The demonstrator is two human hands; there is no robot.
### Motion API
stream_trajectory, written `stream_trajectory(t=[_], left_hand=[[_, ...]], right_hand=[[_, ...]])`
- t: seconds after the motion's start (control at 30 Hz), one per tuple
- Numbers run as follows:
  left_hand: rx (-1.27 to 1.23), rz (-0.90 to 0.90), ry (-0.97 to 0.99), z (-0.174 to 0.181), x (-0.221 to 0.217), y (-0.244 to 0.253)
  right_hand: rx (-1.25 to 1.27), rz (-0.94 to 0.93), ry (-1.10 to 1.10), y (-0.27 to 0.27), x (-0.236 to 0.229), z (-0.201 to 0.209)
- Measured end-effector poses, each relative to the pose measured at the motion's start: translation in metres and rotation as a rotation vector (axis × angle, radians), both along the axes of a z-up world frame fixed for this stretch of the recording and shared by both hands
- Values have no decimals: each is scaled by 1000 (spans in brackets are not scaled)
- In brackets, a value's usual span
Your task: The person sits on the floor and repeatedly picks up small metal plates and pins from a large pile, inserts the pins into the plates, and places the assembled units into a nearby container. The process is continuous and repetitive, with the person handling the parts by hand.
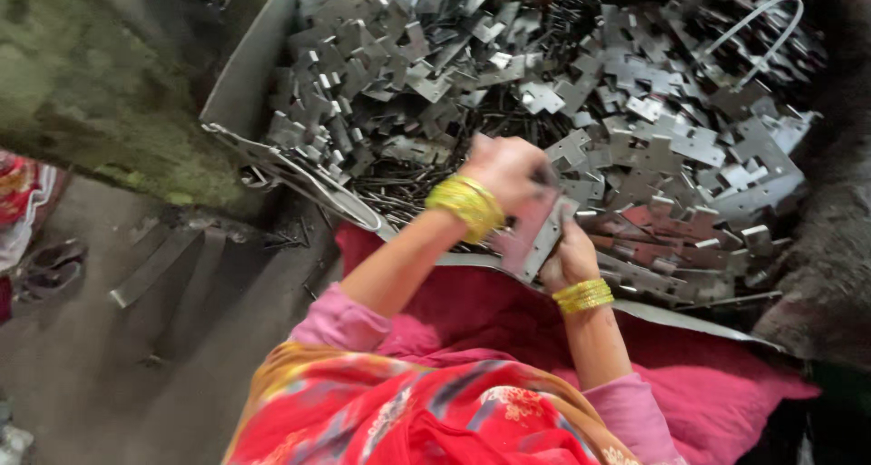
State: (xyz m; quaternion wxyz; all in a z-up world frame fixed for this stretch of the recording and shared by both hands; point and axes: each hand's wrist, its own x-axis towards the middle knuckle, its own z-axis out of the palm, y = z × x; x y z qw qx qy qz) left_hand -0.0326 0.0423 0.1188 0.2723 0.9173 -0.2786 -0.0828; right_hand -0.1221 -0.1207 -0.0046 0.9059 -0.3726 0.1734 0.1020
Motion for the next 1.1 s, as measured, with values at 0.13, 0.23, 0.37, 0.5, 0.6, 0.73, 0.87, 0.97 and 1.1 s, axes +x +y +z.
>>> stream_trajectory(t=[0.13,0.23,0.37,0.5,0.6,0.73,0.87,0.97,1.1], left_hand=[[-133,6,5,-27,-12,-31],[-378,149,-127,-58,-32,-21],[-560,470,174,-88,-88,10],[-742,502,533,-94,-106,40],[-775,347,600,-85,-89,67],[-213,32,211,-78,-52,81],[-220,-49,183,-113,-6,50],[162,561,-189,-155,44,58],[472,712,-300,-213,82,91]], right_hand=[[268,-77,57,15,-18,25],[250,-57,69,15,-26,23],[65,-23,-59,22,-18,2],[-78,-59,-223,49,-2,-15],[-317,-128,-349,45,6,-10],[-981,211,-561,-7,8,18],[-1484,603,-196,-44,-29,35],[-1332,303,-194,-56,-51,36],[-879,-68,-98,-100,-87,32]])
